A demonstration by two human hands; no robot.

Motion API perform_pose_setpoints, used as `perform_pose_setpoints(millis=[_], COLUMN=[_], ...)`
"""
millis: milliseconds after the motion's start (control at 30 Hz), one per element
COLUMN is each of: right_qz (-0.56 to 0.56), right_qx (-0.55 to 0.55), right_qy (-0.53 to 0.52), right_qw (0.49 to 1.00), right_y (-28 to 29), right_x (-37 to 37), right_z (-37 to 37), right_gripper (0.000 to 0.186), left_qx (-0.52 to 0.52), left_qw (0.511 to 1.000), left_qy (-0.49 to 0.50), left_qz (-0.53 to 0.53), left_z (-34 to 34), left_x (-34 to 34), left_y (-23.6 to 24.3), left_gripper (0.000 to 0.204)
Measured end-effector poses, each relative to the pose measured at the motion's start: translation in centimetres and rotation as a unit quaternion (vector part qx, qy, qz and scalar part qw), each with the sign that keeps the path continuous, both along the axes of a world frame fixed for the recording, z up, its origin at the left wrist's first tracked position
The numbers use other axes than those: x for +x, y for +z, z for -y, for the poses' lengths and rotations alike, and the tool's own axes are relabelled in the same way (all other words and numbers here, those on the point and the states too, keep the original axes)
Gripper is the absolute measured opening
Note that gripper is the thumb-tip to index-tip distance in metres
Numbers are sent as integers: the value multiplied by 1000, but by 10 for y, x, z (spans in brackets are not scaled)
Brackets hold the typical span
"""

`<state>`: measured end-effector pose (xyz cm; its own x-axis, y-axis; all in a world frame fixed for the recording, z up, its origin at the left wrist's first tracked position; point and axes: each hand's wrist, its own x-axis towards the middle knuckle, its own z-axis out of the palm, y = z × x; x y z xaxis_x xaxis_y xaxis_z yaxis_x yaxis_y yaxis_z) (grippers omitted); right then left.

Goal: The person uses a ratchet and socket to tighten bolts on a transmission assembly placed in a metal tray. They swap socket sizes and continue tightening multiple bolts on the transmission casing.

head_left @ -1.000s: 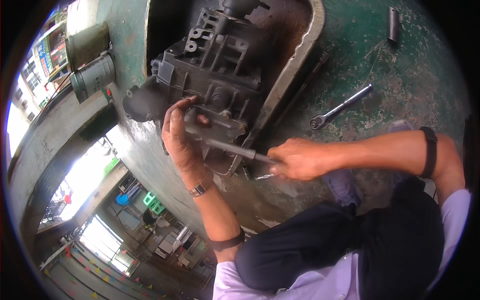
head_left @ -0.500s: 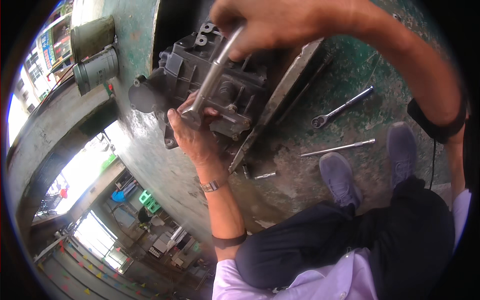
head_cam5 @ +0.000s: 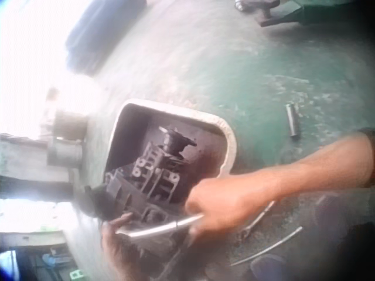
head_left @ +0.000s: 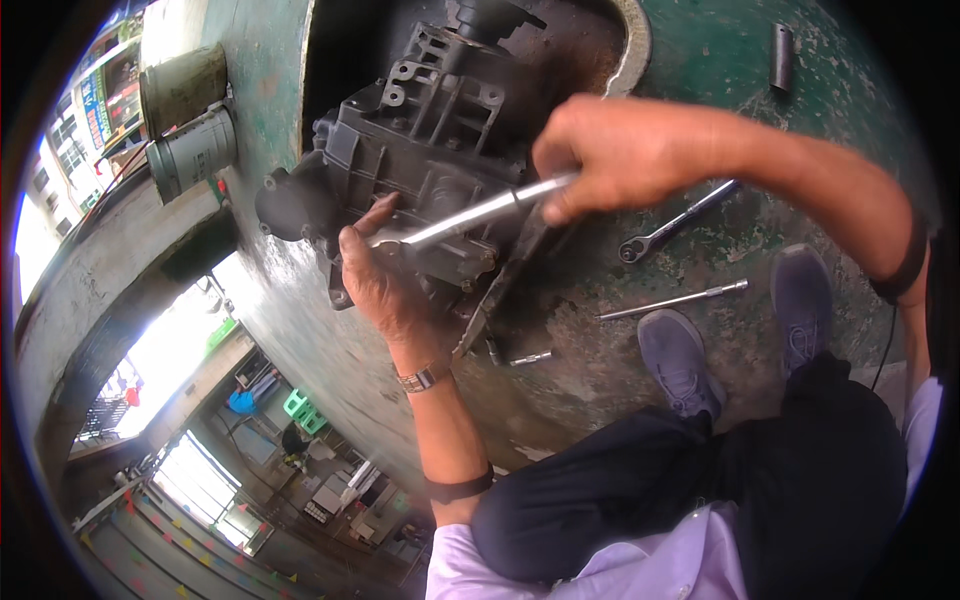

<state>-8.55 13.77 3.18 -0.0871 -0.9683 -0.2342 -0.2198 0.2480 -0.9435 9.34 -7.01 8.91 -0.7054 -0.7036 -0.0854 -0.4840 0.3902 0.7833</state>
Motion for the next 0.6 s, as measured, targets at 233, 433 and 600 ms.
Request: perform_pose_setpoints(millis=[233, 433, 600], right_qz=[-221, 207, 211], right_qx=[-219, 52, 54], right_qy=[-147, -2, 111], right_qw=[939, 977, 970], right_y=[40, -5, -20], right_x=[-31, 128, 86], right_z=[11, -15, 3], right_gripper=[27, 40, 50], left_qx=[178, 182, 151], left_qw=[976, 983, 988], left_qy=[97, -12, -20], left_qz=[-76, 2, -24], left_z=[1, 15, 13], left_x=[-1, -6, -3], left_y=[-1, 13, 13], left_gripper=[57, 46, 46])
